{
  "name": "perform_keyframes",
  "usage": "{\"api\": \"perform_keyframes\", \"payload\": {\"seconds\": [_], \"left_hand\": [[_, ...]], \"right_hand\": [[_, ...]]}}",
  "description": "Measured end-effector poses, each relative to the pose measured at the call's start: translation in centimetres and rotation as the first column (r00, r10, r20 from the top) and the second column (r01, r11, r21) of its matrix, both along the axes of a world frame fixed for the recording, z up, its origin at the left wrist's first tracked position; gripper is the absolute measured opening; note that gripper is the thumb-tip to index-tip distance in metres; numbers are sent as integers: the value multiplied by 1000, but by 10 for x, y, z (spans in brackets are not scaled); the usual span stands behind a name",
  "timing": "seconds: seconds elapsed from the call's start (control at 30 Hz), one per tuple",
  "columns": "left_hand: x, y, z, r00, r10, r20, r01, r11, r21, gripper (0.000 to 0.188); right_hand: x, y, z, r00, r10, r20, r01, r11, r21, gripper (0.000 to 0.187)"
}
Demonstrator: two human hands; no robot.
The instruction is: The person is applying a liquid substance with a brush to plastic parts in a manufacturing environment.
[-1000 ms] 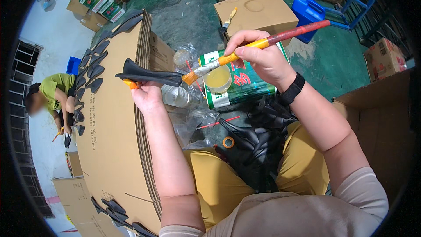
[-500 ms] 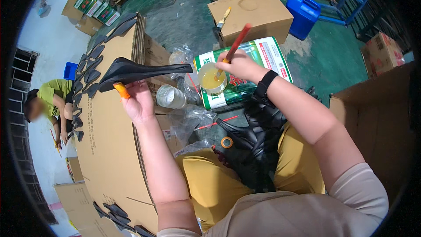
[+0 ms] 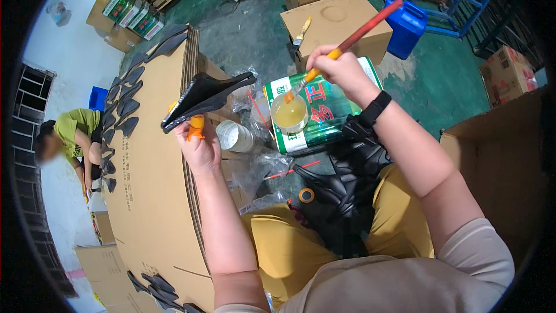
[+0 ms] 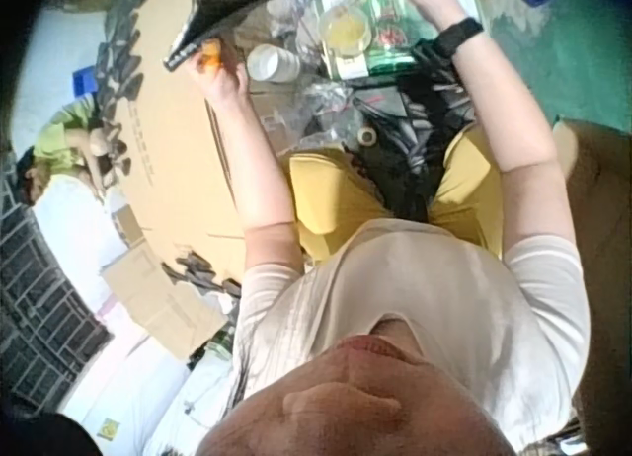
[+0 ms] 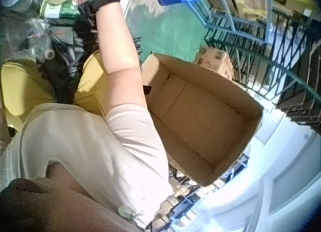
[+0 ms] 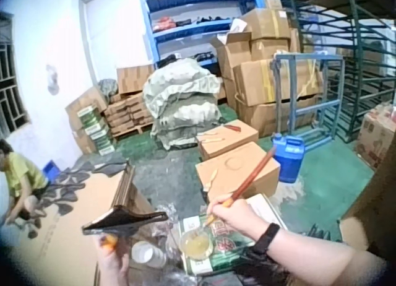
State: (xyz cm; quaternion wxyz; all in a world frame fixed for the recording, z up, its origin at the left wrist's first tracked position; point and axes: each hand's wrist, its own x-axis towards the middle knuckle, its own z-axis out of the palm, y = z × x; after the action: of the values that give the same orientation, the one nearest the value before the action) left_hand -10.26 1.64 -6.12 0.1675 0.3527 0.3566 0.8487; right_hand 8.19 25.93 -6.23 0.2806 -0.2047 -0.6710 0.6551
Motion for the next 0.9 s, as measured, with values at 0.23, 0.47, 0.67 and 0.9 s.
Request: {"api": "perform_keyframes", "payload": {"seconds": [0.23,0.47,0.67,0.9], "left_hand": [[16,24,-1,997,-18,73,18,1000,-7,26],[30,41,2,972,-189,143,182,981,62,27],[38,45,1,958,-238,159,229,971,73,29],[44,47,6,961,-239,137,232,970,67,31]], "right_hand": [[23,1,35,943,101,-316,-209,921,-329,18],[34,-4,51,872,151,-466,-309,907,-285,16],[32,-5,49,863,166,-477,-326,905,-273,17],[27,1,32,897,85,-433,-241,916,-321,17]]}}
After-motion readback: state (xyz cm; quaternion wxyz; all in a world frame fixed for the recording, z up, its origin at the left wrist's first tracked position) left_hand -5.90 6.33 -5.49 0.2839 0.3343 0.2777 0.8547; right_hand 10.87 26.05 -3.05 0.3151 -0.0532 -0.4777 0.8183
